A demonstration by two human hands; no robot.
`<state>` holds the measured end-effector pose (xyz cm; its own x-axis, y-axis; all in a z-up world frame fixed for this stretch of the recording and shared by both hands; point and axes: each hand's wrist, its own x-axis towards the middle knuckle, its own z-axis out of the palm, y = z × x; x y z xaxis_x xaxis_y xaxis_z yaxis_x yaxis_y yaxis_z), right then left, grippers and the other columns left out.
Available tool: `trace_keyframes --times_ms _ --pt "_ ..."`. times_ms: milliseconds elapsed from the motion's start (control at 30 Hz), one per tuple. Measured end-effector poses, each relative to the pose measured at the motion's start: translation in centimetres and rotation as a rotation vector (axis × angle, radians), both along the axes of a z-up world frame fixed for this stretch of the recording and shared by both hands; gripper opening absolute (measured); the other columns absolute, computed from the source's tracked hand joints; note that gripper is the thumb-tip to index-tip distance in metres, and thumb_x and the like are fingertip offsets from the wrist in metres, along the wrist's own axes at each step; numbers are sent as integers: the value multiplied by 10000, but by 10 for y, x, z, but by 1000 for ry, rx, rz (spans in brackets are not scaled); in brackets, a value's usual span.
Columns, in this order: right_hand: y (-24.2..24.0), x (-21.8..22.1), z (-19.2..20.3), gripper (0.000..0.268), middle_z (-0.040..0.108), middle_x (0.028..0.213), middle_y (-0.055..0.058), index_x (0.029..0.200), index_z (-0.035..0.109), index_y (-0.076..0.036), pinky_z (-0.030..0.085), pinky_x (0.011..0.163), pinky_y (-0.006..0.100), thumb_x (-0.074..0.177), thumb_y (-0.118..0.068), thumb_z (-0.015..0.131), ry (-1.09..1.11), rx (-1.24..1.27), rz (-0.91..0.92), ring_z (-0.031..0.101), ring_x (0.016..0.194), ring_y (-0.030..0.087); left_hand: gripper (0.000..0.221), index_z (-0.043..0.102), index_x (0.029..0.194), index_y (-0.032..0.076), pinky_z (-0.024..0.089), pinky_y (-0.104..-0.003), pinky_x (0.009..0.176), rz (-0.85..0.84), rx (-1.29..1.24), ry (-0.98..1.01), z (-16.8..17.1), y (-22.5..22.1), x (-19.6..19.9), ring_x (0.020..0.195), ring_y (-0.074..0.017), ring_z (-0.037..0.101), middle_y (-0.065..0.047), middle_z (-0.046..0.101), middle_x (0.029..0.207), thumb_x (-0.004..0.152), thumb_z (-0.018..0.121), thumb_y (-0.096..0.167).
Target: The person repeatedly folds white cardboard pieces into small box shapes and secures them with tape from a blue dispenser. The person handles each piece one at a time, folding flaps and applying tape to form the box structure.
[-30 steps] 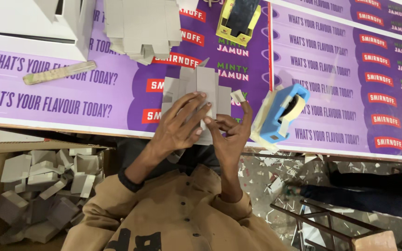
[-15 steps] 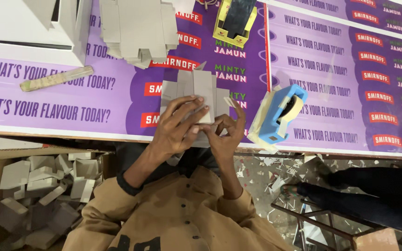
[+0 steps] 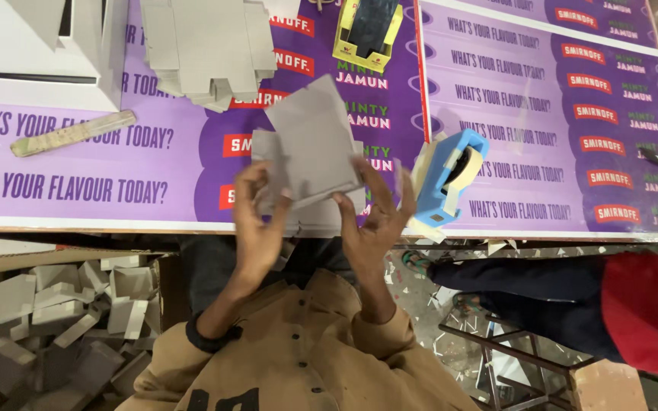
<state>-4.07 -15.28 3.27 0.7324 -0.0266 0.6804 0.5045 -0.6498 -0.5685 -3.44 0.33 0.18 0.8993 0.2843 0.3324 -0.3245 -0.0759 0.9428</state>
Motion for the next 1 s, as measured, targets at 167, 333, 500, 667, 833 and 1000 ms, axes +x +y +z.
trace_keyframes --times_ms 167,333,500,667,833,1000 --pt "-12 12 2 861 717 1341 144 1636 224 -152 545 1144 385 986 24 759 120 66 302 660 1349 282 470 591 1286 14 460 -463 984 112 613 -156 9 -3 -2 1239 -424 504 -294 503 1343 861 762 116" --pt "-8 9 -11 867 715 1321 155 1631 230 -164 551 1122 383 969 91 729 66 19 283 664 1336 287 289 655 1178 16 573 -359 834 -86 149 -159 16 -7 -6 950 -273 722 -126 715 1083 920 780 53" --pt "-6 6 -13 844 698 1336 162 1604 257 -149 572 1105 370 957 108 735 19 -22 260 668 1327 297 180 730 1056 8 588 -320 820 -95 118 -218 15 -8 -3 952 -228 741 -111 746 1039 890 794 -20" --pt "-1 3 -15 704 663 1352 174 1515 388 -81 573 1076 367 938 76 758 2 58 194 681 1267 303 177 737 1040 9 583 -305 783 -127 96 -185 15 -8 1 880 -204 731 -116 748 1010 872 773 -33" --pt "-5 -4 -14 372 565 1230 304 1180 590 -3 496 1010 421 834 96 684 -84 177 164 577 1156 414 176 729 1024 13 579 -338 786 -99 267 -275 15 -3 9 928 -244 707 -170 681 1149 864 794 -26" --pt "-3 -7 -17 527 762 888 110 1439 560 -1 545 724 234 958 -16 772 256 394 115 686 777 124 202 647 1034 -6 579 -425 999 -195 400 -458 13 3 17 1235 -357 646 -158 650 1278 877 769 -43"
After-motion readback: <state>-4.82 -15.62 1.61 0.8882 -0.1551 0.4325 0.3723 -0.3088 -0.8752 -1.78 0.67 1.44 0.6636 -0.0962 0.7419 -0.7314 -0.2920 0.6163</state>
